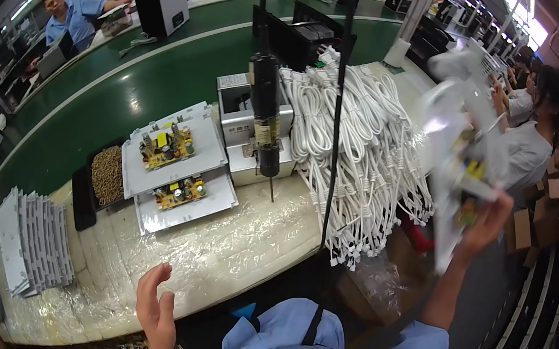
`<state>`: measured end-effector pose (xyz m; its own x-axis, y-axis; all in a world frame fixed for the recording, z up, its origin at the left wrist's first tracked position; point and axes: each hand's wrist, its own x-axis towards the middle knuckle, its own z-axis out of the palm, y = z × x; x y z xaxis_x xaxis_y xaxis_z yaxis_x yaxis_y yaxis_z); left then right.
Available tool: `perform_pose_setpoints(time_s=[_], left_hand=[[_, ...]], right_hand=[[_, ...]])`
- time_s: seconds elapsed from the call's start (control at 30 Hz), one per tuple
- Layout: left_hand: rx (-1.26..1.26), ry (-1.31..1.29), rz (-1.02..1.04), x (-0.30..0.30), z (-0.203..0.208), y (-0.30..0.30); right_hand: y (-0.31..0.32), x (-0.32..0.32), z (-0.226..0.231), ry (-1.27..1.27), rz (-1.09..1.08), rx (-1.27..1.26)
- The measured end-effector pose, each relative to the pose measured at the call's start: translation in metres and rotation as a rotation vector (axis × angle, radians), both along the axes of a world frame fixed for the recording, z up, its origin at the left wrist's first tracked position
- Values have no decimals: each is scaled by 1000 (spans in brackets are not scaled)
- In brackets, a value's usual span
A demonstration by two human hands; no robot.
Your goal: Assembling electronic circuit boards by installing components and securing screws using an electric screwdriver.
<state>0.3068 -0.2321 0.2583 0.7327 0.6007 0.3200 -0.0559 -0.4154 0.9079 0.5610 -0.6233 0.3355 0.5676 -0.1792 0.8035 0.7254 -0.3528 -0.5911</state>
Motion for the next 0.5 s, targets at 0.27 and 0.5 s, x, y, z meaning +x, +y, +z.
perform_pose_setpoints(time_s=[0.27, 0.5], left_hand=[[-241, 161, 34, -42, -26, 14], [-593, 119, 154, -126, -27, 42]], right_hand=[[-62, 226, -88, 204, -58, -203], [213, 189, -145, -4, 447, -218]])
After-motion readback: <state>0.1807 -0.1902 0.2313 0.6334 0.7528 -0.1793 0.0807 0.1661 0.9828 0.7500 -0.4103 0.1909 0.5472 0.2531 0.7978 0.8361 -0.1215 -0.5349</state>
